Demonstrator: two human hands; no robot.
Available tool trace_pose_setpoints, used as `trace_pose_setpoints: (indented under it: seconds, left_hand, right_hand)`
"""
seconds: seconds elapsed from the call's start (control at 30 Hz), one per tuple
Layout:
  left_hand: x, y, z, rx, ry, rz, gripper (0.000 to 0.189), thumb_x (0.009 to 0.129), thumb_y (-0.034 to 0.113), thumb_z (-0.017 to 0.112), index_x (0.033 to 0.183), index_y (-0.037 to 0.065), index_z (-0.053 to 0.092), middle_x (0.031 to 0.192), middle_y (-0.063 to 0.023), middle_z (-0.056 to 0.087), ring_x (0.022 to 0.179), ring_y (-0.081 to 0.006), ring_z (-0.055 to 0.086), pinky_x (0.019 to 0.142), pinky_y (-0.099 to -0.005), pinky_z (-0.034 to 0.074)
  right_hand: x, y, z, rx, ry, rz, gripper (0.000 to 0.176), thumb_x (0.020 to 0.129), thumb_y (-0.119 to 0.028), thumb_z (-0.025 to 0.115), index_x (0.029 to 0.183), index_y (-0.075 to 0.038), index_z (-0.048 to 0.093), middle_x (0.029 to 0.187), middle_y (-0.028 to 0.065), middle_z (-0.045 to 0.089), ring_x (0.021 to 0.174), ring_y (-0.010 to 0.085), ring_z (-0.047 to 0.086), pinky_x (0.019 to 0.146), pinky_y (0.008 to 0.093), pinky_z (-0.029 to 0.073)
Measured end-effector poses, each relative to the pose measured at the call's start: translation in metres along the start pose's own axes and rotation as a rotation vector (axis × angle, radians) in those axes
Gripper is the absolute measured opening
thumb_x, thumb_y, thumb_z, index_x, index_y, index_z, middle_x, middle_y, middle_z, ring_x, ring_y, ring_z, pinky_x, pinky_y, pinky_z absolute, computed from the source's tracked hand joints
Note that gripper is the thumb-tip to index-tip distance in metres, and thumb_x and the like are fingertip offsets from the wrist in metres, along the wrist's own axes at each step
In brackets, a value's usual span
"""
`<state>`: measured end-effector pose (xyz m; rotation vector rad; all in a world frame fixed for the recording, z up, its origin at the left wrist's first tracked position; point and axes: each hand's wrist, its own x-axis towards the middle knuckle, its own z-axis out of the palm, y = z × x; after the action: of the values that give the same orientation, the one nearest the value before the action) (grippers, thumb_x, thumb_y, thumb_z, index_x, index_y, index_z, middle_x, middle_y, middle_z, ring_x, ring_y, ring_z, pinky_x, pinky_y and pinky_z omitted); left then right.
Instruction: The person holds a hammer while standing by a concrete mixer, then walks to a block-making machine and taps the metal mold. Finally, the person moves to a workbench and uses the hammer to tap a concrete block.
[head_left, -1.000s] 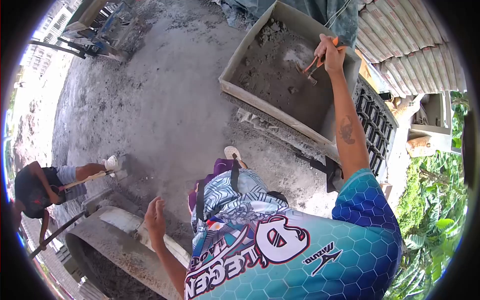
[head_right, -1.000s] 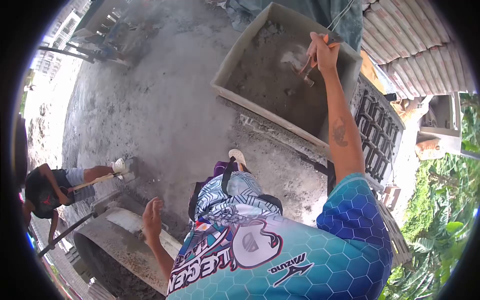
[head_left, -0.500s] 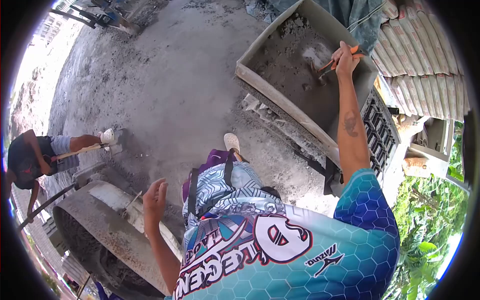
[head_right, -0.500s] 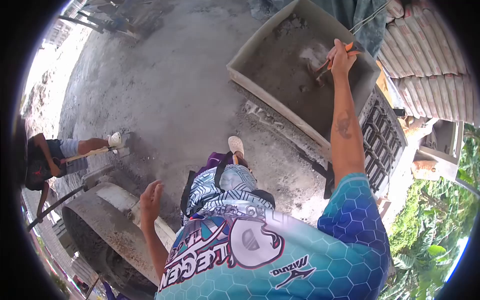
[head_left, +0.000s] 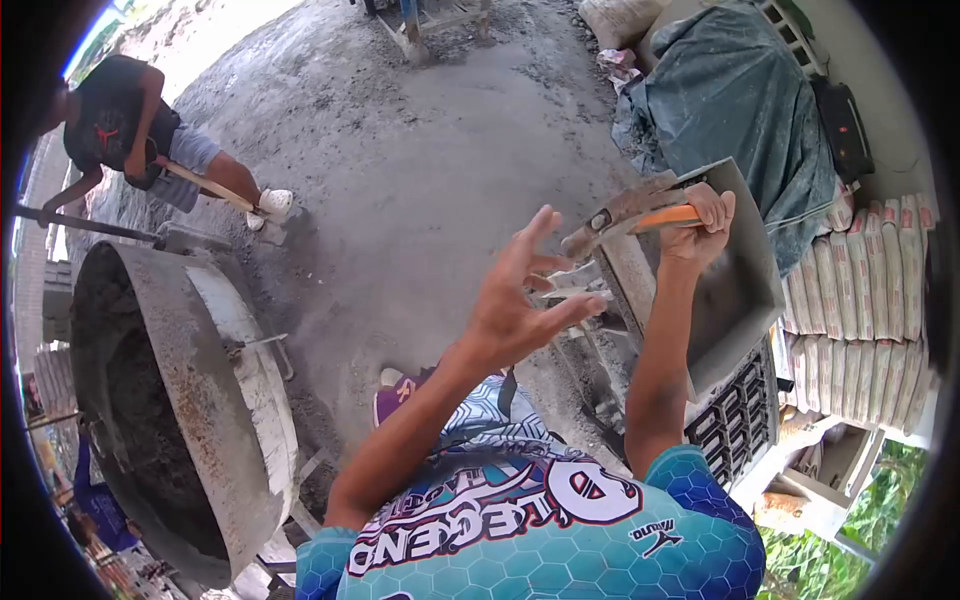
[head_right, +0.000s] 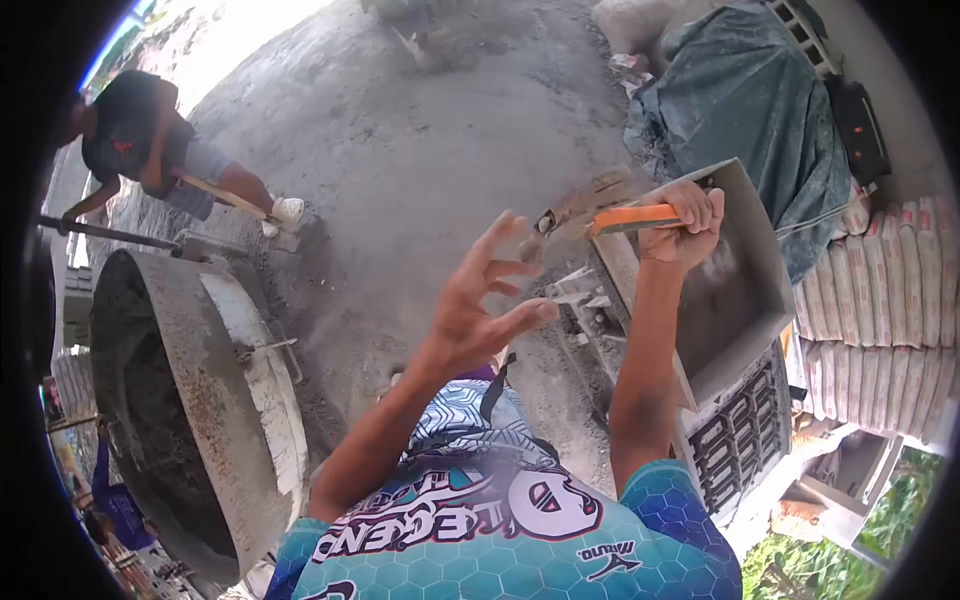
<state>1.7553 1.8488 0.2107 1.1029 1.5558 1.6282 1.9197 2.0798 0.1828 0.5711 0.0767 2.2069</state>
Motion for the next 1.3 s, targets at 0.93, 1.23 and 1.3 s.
trace_pose_setpoints:
  seconds: [0.93, 1.23, 1.3]
  left_hand:
    - [-0.495, 0.019, -0.586, 1.099, 1.067, -0.337, 0.037, 0.093, 0.030, 0.064, 0.117, 0.002, 0.061, 0.120, -0.0152, 0.059, 0.115, -0.0324, 0.055, 0.096, -0.0429, 0.042]
    - [-0.595, -0.017, -0.610, 1.432, 1.294, -0.849, 0.041, 0.095, 0.035, 0.059, 0.127, 0.010, 0.058, 0.149, -0.0121, 0.039, 0.143, -0.0379, 0.030, 0.111, -0.0534, 0.027]
    - [-0.601, -0.018, -0.609, 1.441, 1.314, -0.821, 0.042, 0.094, 0.035, 0.059, 0.128, 0.010, 0.057, 0.150, -0.0125, 0.039, 0.143, -0.0378, 0.030, 0.111, -0.0535, 0.027]
  right_hand:
    - [-0.213, 0.489, -0.129, -1.504, 0.655, 0.074, 0.034, 0.093, -0.025, 0.064, 0.069, -0.013, 0.043, 0.056, -0.0028, 0.041, 0.045, 0.0097, 0.040, 0.043, 0.0249, 0.038]
    - [-0.073, 0.675, -0.244, -0.894, 0.583, -0.267, 0.028, 0.086, -0.024, 0.056, 0.066, -0.004, 0.057, 0.062, 0.0095, 0.057, 0.058, 0.0213, 0.054, 0.054, 0.0320, 0.041]
    - [-0.201, 0.822, -0.297, -0.903, 0.450, 0.636, 0.028, 0.092, -0.027, 0.056, 0.072, -0.008, 0.053, 0.058, 0.0009, 0.052, 0.052, 0.0150, 0.049, 0.045, 0.0231, 0.032]
